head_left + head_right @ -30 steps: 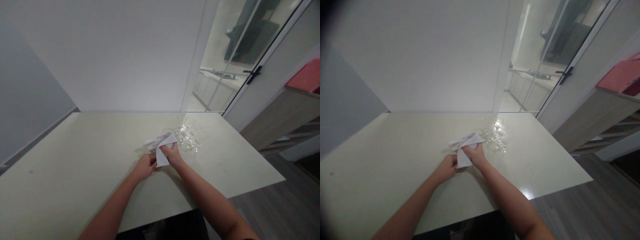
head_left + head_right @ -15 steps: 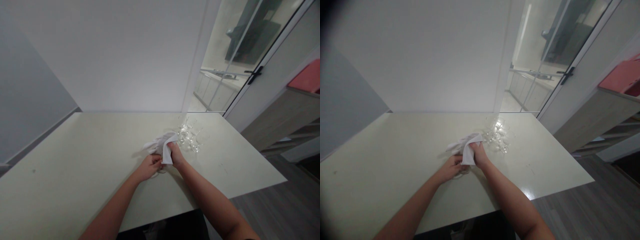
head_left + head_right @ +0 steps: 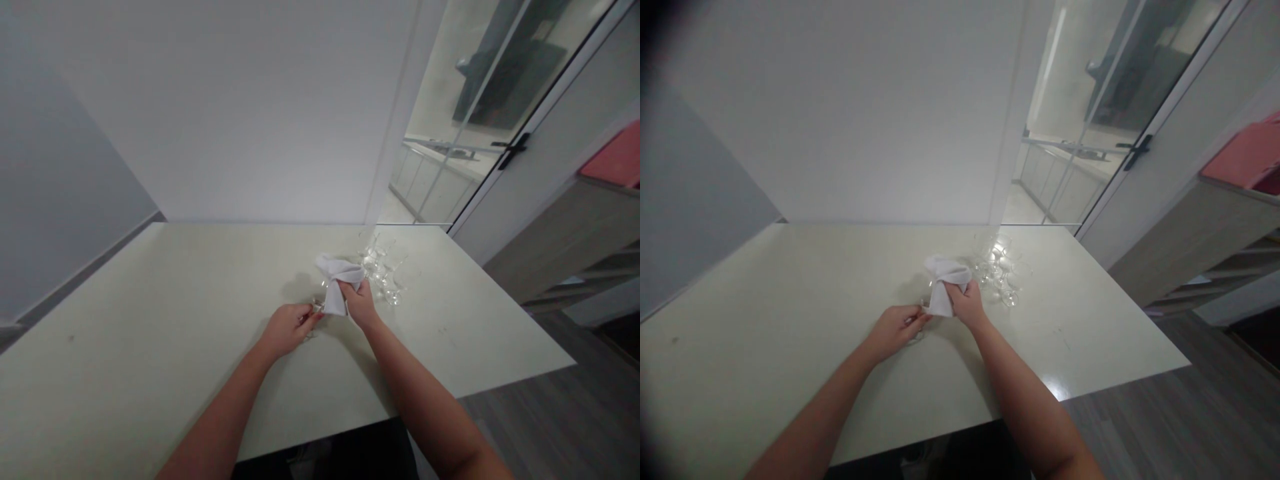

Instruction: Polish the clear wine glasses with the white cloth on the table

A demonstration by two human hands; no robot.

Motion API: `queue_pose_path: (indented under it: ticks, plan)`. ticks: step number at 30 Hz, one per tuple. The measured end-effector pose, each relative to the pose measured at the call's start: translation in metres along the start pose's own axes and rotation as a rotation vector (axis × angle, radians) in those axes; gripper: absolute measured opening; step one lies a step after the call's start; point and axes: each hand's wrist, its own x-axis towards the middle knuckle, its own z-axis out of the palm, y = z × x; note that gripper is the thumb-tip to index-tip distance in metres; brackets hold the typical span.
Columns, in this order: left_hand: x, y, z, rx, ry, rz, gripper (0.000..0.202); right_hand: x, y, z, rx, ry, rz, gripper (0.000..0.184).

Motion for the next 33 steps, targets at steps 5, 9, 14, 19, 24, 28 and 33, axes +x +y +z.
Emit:
queue_pose_path:
  ticks: [5, 9, 14, 19, 24, 28, 33]
  plan:
    - [-0.003, 0.0, -0.002, 0.44, -0.024, -0.025, 0.034, -0.001, -0.015, -0.009, -0.201, -0.208, -0.122, 0.017]
    - [-0.006, 0.002, -0.001, 0.592, 0.002, -0.038, 0.03, 0.001, -0.017, -0.013, -0.37, -0.363, -0.248, 0.016]
    - [-0.008, 0.003, -0.001, 0.659, 0.031, -0.026, 0.024, 0.004, -0.018, -0.015, -0.506, -0.453, -0.274, 0.006]
    - [-0.007, 0.004, -0.003, 0.677, 0.028, -0.002, 0.021, 0.006, -0.024, -0.018, -0.435, -0.563, -0.255, 0.011]
    - [-0.008, 0.007, -0.004, 0.712, 0.044, 0.026, 0.018, 0.005, -0.023, -0.021, -0.486, -0.618, -0.252, 0.015]
    - [-0.008, 0.008, -0.005, 0.73, 0.054, 0.037, 0.02, 0.004, -0.022, -0.022, -0.528, -0.616, -0.259, 0.016]
    - [-0.009, 0.009, -0.005, 0.73, 0.042, 0.038, 0.021, 0.004, -0.026, -0.022, -0.485, -0.591, -0.229, 0.014]
